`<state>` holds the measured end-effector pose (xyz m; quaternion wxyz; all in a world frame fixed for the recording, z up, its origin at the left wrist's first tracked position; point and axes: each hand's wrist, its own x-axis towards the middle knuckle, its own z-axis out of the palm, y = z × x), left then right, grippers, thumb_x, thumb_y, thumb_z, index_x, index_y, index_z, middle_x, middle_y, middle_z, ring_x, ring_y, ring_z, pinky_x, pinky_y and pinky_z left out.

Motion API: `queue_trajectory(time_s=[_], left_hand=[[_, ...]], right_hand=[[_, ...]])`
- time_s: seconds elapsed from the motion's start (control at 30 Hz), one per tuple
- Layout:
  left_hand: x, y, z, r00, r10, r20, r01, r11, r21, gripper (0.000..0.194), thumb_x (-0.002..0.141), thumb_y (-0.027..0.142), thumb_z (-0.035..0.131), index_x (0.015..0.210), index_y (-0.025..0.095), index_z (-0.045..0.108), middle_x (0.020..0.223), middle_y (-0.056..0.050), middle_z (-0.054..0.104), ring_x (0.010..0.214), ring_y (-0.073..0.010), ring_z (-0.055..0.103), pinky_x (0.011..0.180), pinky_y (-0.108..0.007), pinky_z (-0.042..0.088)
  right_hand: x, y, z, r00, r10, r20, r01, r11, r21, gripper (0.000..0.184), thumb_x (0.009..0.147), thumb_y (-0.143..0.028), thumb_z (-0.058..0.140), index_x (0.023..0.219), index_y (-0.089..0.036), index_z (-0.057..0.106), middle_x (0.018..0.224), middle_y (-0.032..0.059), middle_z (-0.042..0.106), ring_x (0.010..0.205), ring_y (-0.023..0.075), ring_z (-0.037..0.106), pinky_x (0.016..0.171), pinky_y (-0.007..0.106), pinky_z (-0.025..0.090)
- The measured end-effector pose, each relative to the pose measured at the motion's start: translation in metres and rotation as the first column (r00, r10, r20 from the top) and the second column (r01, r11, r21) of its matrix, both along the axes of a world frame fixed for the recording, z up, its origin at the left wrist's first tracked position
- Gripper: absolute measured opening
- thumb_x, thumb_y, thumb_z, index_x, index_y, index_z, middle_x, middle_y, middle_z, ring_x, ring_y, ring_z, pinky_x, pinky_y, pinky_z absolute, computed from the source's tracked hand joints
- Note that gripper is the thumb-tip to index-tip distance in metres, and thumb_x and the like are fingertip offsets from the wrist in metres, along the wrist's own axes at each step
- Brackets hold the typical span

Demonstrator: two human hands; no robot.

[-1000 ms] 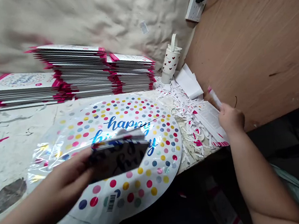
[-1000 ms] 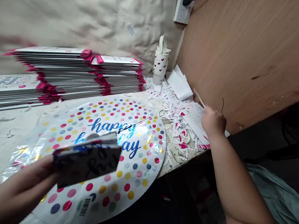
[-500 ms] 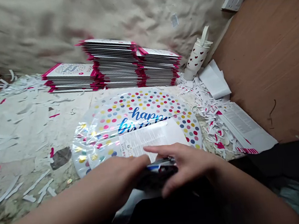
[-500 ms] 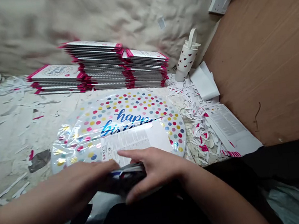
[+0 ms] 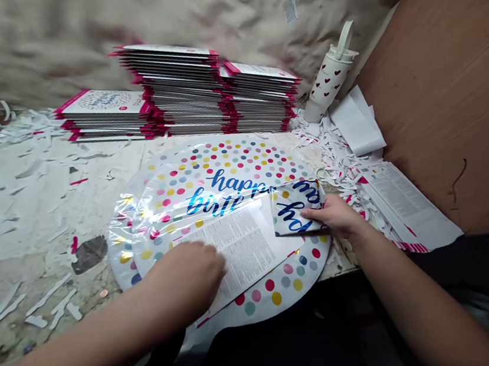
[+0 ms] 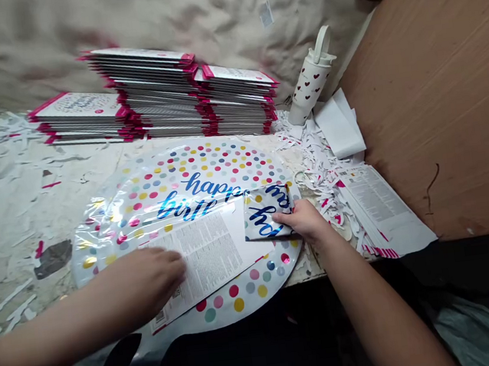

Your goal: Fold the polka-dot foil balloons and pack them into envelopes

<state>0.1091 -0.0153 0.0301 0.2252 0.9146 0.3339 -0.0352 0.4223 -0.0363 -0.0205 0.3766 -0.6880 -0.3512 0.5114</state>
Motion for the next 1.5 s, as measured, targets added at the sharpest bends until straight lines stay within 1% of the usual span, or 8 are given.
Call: queue_trajectory(time_s=[0.1, 0.23, 0.37, 0.67, 0.9, 1.03, 1.3, 1.5], left_hand=[[0.054, 0.026, -0.005, 0.965, -0.260, -0.011, 0.256, 0.939, 0.228, 0.025, 0.075, 0.010, 0.042, 0.091, 0.014, 0.061, 0.089, -0.012, 0.061, 0.086, -0.0255, 0.055, 0.077, -0.038, 0.043], [0.083, 0.050, -0.032, 0.932, -0.352, 0.086, 0.303, 0.887, 0.348, 0.016, 0.077, 0.017, 0.045, 0.087, 0.013, 0.056, 0.096, -0.013, 0.055, 0.091, -0.0256, 0.049, 0.083, -0.040, 0.038], [0.075, 0.055, -0.041, 0.903, -0.403, 0.147, 0.333, 0.875, 0.350, 0.014, 0.077, 0.017, 0.043, 0.085, 0.016, 0.054, 0.093, -0.010, 0.055, 0.089, -0.0239, 0.047, 0.083, -0.039, 0.035], [0.078, 0.056, -0.035, 0.907, -0.370, 0.201, 0.301, 0.904, 0.305, 0.018, 0.072, 0.020, 0.042, 0.087, 0.016, 0.051, 0.091, -0.010, 0.054, 0.087, -0.0249, 0.045, 0.078, -0.040, 0.034], [0.075, 0.052, -0.026, 0.876, -0.398, 0.273, 0.281, 0.880, 0.383, 0.017, 0.077, 0.021, 0.036, 0.081, 0.019, 0.053, 0.081, -0.007, 0.057, 0.092, -0.0263, 0.041, 0.084, -0.046, 0.027], [0.075, 0.047, -0.026, 0.859, -0.447, 0.248, 0.329, 0.855, 0.401, 0.012, 0.077, 0.020, 0.039, 0.079, 0.019, 0.051, 0.080, -0.007, 0.055, 0.091, -0.0257, 0.040, 0.085, -0.044, 0.028], [0.071, 0.048, -0.019, 0.903, -0.378, 0.205, 0.265, 0.864, 0.427, 0.016, 0.087, 0.020, 0.033, 0.084, 0.017, 0.048, 0.083, -0.007, 0.052, 0.090, -0.0243, 0.041, 0.083, -0.044, 0.030], [0.066, 0.048, -0.008, 0.919, -0.359, 0.164, 0.262, 0.865, 0.427, 0.017, 0.086, 0.019, 0.033, 0.080, 0.016, 0.049, 0.083, -0.009, 0.052, 0.089, -0.0249, 0.041, 0.084, -0.045, 0.032]], right_hand=[[-0.001, -0.001, -0.003, 0.997, -0.062, 0.044, 0.060, 0.997, 0.046, 0.038, 0.052, -0.032, 0.079, 0.083, -0.014, 0.066, 0.085, 0.0100, 0.072, 0.079, 0.0263, 0.068, 0.072, 0.041, 0.055], [-0.004, -0.012, 0.002, 0.986, -0.130, 0.101, 0.117, 0.985, 0.125, 0.037, 0.058, -0.036, 0.076, 0.087, -0.014, 0.066, 0.091, 0.0097, 0.071, 0.083, 0.0267, 0.067, 0.077, 0.042, 0.054], [-0.015, -0.024, 0.007, 0.987, -0.075, 0.141, 0.056, 0.989, 0.134, 0.034, 0.060, -0.036, 0.075, 0.086, -0.014, 0.067, 0.091, 0.0107, 0.071, 0.085, 0.0288, 0.067, 0.078, 0.044, 0.053], [-0.022, -0.024, 0.000, 0.985, -0.168, -0.039, 0.172, 0.969, 0.178, 0.040, 0.058, -0.033, 0.078, 0.091, -0.014, 0.065, 0.097, 0.0107, 0.070, 0.089, 0.0273, 0.066, 0.081, 0.041, 0.053], [-0.020, -0.021, 0.015, 0.956, 0.178, -0.233, -0.193, 0.980, -0.043, 0.041, 0.054, -0.028, 0.080, 0.090, -0.012, 0.067, 0.092, 0.0093, 0.071, 0.082, 0.0235, 0.067, 0.079, 0.037, 0.052], [-0.030, -0.007, 0.019, 0.915, 0.224, -0.336, -0.273, 0.957, -0.104, 0.039, 0.050, -0.022, 0.081, 0.085, -0.012, 0.066, 0.083, 0.0057, 0.071, 0.072, 0.0188, 0.066, 0.072, 0.032, 0.053], [-0.046, 0.011, 0.031, 0.987, 0.102, -0.122, -0.100, 0.995, 0.028, 0.017, 0.062, -0.023, 0.068, 0.073, -0.016, 0.057, 0.047, -0.0072, 0.054, 0.036, 0.0035, 0.043, 0.035, 0.014, 0.031], [-0.073, 0.015, 0.040, 0.927, 0.368, -0.073, -0.364, 0.929, 0.069, 0.004, 0.060, -0.011, 0.064, 0.059, -0.015, 0.063, 0.047, -0.0047, 0.055, 0.041, 0.0063, 0.047, 0.040, 0.017, 0.037]])
